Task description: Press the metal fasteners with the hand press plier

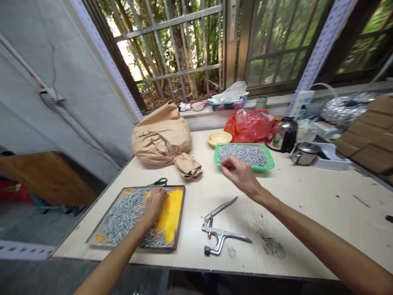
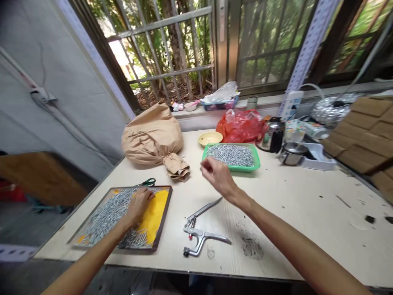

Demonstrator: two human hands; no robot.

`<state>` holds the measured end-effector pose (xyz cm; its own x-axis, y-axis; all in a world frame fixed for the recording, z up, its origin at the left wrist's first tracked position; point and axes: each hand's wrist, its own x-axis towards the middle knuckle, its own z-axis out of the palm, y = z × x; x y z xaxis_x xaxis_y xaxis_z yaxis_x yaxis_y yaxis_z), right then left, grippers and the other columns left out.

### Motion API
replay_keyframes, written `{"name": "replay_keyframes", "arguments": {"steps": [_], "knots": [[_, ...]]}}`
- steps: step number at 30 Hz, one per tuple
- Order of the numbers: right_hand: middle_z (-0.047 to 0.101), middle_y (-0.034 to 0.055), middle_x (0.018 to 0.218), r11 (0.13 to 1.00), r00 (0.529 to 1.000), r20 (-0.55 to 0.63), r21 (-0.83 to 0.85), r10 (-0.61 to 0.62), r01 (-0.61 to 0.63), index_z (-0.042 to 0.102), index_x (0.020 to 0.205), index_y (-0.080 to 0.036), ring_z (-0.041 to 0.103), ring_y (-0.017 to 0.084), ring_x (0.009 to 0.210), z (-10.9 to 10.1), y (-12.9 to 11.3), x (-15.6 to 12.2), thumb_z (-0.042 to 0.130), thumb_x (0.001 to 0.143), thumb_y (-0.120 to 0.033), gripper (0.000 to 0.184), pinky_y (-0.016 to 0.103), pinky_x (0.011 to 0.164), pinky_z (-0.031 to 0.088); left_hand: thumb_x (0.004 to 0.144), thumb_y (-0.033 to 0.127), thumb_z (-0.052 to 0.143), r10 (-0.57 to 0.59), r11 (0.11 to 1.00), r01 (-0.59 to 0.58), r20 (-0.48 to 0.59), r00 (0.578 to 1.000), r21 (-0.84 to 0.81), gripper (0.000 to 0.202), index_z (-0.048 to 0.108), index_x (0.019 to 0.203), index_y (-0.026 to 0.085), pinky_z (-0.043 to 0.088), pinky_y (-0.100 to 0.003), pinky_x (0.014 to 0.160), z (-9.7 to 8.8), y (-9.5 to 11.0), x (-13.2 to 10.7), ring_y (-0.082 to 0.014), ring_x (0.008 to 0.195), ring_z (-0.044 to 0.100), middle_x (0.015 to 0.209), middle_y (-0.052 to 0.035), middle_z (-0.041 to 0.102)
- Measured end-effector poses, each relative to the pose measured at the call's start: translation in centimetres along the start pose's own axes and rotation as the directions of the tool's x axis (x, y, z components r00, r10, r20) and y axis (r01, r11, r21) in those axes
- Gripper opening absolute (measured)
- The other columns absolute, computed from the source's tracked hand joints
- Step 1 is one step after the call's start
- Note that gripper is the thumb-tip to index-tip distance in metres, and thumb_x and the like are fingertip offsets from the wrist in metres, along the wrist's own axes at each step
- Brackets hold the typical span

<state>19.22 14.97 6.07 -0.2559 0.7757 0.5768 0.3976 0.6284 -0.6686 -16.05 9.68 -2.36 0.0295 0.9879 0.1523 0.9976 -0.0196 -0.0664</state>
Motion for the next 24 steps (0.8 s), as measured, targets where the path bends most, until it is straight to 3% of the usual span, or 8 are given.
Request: {"name": "replay_keyframes", "arguments": {"steps": [2,6,10,14,17,21,22,24], "knots": [[0.067,0.0025,0.081,0.99,0.994,-0.095,-0.131,0.047,-0.06,0.062,0.089,-0.018,0.06,0.015,0.072,-2.4,1.7,2.8,0.054,0.084,-0.021,0.01,0.028,0.07,0.046,0.09,0.024,0.037,0.014,1.0,-0.014,0.001,1.0,0.003,0.029,0.062,0.078,0.015,0.042,-0.034,0.08,-0.1,-0.2,0.3,-0.0254,0.093,0.054,0.091,-0.0113,0.059],[0.066,0.0109,0.1,0.914,0.998,-0.03,-0.401,0.056,-0.063,0.065,0.103,-0.015,0.061,0.021,0.089,-4.7,3.2,3.5,0.054,0.086,-0.018,0.021,0.036,0.081,0.046,0.088,0.024,0.035,0.062,0.998,-0.062,-0.006,0.998,-0.014,0.028,0.06,0.078,0.016,0.042,-0.034,0.079,-0.6,-0.4,0.2,-0.0256,0.091,0.054,0.089,-0.0117,0.06],[0.066,0.0072,0.098,0.965,0.965,0.26,-0.259,0.027,0.043,0.066,0.104,-0.018,0.06,0.017,0.089,-2.8,0.7,-3.0,0.05,0.09,-0.021,0.021,0.031,0.079,0.046,0.088,0.027,0.034,0.139,0.988,-0.134,0.062,0.988,-0.074,0.029,0.058,0.075,0.018,0.041,-0.034,0.079,-0.7,-0.9,0.0,-0.025,0.087,0.054,0.084,-0.0102,0.06],[0.064,0.0046,0.09,0.964,0.836,0.535,-0.265,0.124,0.027,0.066,0.093,-0.019,0.058,0.016,0.084,0.4,-1.7,-11.2,0.05,0.091,-0.025,0.017,0.027,0.073,0.043,0.086,0.024,0.034,0.136,0.99,-0.13,0.104,0.985,-0.063,0.026,0.055,0.073,0.018,0.04,-0.034,0.076,-0.3,-0.8,0.5,-0.0245,0.085,0.054,0.083,-0.009,0.061],[0.061,0.0044,0.093,0.911,0.785,0.588,-0.405,0.195,0.077,0.063,0.09,-0.019,0.053,0.019,0.089,1.8,-1.7,-14.7,0.054,0.089,-0.025,0.01,0.029,0.071,0.039,0.081,0.019,0.035,0.07,0.996,-0.063,0.1,0.993,-0.07,0.022,0.053,0.069,0.018,0.039,-0.032,0.074,-0.6,-0.1,1.1,-0.0238,0.083,0.055,0.08,-0.0079,0.061],[0.059,0.0044,0.096,0.857,0.787,0.575,-0.5,0.223,0.123,0.06,0.093,-0.021,0.049,0.02,0.093,1.5,-0.9,-15.9,0.048,0.091,-0.018,0.013,0.031,0.073,0.036,0.077,0.024,0.043,-0.102,0.954,0.129,0.109,0.989,-0.271,0.019,0.055,0.064,0.018,0.042,-0.031,0.07,-2.9,2.4,-0.2,-0.0218,0.075,0.058,0.073,-0.0065,0.062],[0.058,0.005,0.096,0.848,0.783,0.578,-0.514,0.23,0.131,0.061,0.094,-0.021,0.048,0.02,0.093,1.3,-0.9,-15.9,0.046,0.093,-0.018,0.015,0.032,0.073,0.035,0.076,0.028,0.047,-0.162,0.904,0.202,0.136,0.977,-0.377,0.017,0.057,0.068,0.017,0.043,-0.03,0.067,-3.8,3.6,-1.0,-0.0209,0.072,0.058,0.074,-0.0059,0.063],[0.057,0.0065,0.097,0.837,0.767,0.596,-0.526,0.237,0.15,0.061,0.097,-0.021,0.046,0.02,0.093,0.9,-0.9,-15.9,0.046,0.093,-0.019,0.016,0.031,0.073,0.034,0.073,0.038,0.055,-0.223,0.688,0.347,0.269,0.937,-0.637,0.023,0.061,0.078,0.016,0.046,-0.027,0.059,-5.4,6.6,-3.2,-0.0174,0.066,0.06,0.076,-0.0039,0.064]]}}
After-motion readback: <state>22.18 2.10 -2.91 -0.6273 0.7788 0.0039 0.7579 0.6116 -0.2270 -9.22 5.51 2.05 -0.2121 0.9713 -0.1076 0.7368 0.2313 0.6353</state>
